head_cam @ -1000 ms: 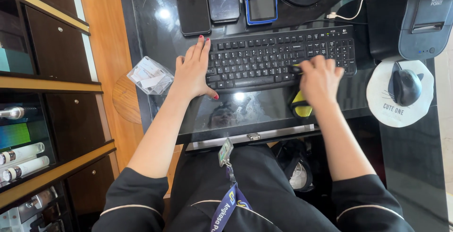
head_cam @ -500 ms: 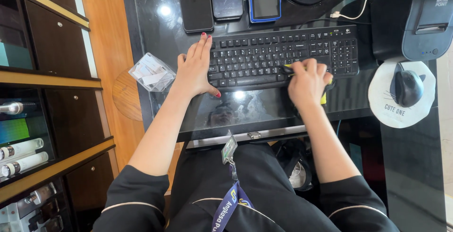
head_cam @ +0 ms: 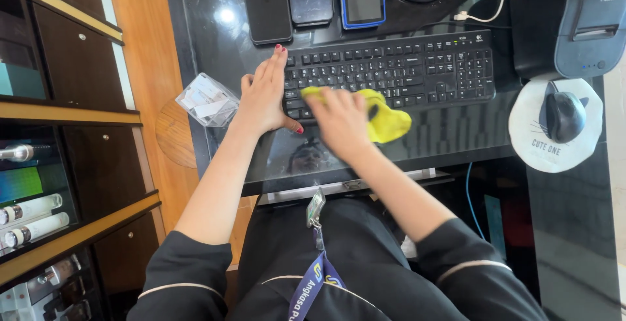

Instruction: Cleaning a computer workstation including the keyboard, monitor, and desk surface.

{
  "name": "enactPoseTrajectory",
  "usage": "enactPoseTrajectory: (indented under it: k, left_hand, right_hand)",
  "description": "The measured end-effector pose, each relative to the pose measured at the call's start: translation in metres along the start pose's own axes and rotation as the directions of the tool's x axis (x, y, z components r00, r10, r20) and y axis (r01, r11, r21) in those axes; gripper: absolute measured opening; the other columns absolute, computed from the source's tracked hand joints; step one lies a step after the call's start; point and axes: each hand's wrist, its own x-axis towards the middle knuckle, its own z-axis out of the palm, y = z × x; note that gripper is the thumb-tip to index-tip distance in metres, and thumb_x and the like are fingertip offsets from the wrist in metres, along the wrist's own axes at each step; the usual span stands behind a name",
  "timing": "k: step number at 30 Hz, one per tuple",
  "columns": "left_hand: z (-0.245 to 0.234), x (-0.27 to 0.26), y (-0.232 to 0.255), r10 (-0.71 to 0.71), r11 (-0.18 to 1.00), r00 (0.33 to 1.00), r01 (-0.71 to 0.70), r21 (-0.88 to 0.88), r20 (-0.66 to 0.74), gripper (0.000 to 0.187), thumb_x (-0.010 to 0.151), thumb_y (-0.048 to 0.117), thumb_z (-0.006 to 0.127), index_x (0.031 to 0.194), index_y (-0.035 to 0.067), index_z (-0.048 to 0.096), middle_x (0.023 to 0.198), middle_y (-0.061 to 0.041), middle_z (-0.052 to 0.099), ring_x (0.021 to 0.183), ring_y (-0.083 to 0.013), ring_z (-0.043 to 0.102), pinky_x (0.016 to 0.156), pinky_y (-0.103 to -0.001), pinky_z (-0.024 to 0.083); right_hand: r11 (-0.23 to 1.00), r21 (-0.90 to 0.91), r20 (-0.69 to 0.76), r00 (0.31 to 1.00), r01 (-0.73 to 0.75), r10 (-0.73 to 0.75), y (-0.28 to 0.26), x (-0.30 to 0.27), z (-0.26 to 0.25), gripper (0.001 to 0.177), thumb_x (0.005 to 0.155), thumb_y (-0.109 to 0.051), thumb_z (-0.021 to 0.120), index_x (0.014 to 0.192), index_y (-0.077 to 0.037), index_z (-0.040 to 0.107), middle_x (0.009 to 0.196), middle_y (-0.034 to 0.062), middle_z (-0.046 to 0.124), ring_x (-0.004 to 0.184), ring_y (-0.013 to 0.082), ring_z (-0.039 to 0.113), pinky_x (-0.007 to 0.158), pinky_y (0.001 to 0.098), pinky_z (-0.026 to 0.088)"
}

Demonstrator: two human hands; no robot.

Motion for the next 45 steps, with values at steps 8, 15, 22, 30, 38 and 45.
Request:
enactPoseTrajectory:
  k: [8, 15, 22, 30, 38, 45]
  left_hand:
    - [0.0, 0.001, -0.001, 0.023, 1.0, 1.0, -0.024, -0.011, -0.007, 0.169, 0.02, 0.047, 0.104, 0.158, 0.001, 0.016, 0.167, -0.015, 0.022, 0.147, -0.0293, 0.033, 0.106, -0.054, 0.033]
    - [-0.001, 0.0, 0.002, 0.031, 0.999, 0.999, -0.032, -0.02, -0.019, 0.169, 0.019, 0.046, 0.104, 0.157, 0.002, 0.018, 0.167, -0.015, 0.022, 0.148, -0.0287, 0.032, 0.106, -0.053, 0.033]
    - [0.001, -0.004, 0.0, 0.05, 0.998, 0.998, -0.051, -0.028, -0.037, 0.168, 0.02, 0.046, 0.104, 0.157, 0.0, 0.018, 0.167, -0.015, 0.023, 0.149, -0.0298, 0.032, 0.108, -0.053, 0.033]
    - [-0.005, -0.001, 0.007, -0.003, 1.0, 1.0, 0.003, 0.011, -0.003, 0.172, 0.015, 0.044, 0.104, 0.157, 0.002, 0.016, 0.166, -0.014, 0.023, 0.148, -0.0283, 0.032, 0.107, -0.053, 0.033]
    - [-0.001, 0.002, 0.004, 0.004, 1.0, 1.0, -0.005, -0.011, -0.009, 0.174, 0.015, 0.043, 0.103, 0.158, 0.0, 0.014, 0.166, -0.015, 0.025, 0.148, -0.029, 0.033, 0.106, -0.054, 0.033]
    - [0.0, 0.0, 0.002, -0.004, 0.999, 1.0, 0.003, -0.038, -0.018, 0.175, 0.015, 0.042, 0.104, 0.158, 0.001, 0.01, 0.165, -0.015, 0.025, 0.148, -0.0302, 0.032, 0.107, -0.054, 0.032]
  right_hand:
    - [0.883, -0.331, -0.045, 0.94, -0.333, 0.338, 0.137, -0.063, -0.007, 0.056, 0.083, -0.008, 0.068, 0.137, -0.02, 0.068, 0.123, 0.0087, 0.057, 0.111, 0.0327, 0.053, 0.09, 0.0499, 0.039]
    - [0.917, -0.095, -0.117, 0.919, -0.388, 0.377, 0.093, -0.025, 0.012, 0.049, 0.08, -0.005, 0.069, 0.126, -0.02, 0.074, 0.118, 0.0068, 0.057, 0.111, 0.0319, 0.052, 0.091, 0.0507, 0.037]
    - [0.944, -0.042, -0.086, 0.943, -0.327, 0.323, 0.075, -0.014, 0.008, 0.041, 0.085, -0.006, 0.069, 0.124, -0.019, 0.074, 0.119, 0.0067, 0.056, 0.111, 0.0321, 0.051, 0.091, 0.0508, 0.036]
    - [0.931, 0.003, -0.068, 0.929, -0.365, 0.364, 0.062, 0.003, 0.016, 0.051, 0.085, -0.01, 0.068, 0.136, -0.012, 0.065, 0.122, 0.012, 0.053, 0.113, 0.0357, 0.048, 0.09, 0.0537, 0.036]
    - [0.994, 0.1, -0.081, 0.995, -0.051, 0.06, 0.019, 0.045, 0.025, 0.046, 0.088, -0.02, 0.072, 0.133, -0.013, 0.063, 0.121, 0.0131, 0.055, 0.109, 0.0355, 0.05, 0.089, 0.0516, 0.04]
    - [0.977, 0.114, -0.115, 0.974, -0.181, 0.194, 0.038, 0.051, 0.027, 0.038, 0.077, -0.003, 0.07, 0.112, -0.017, 0.071, 0.116, 0.0042, 0.059, 0.107, 0.0311, 0.054, 0.088, 0.046, 0.043]
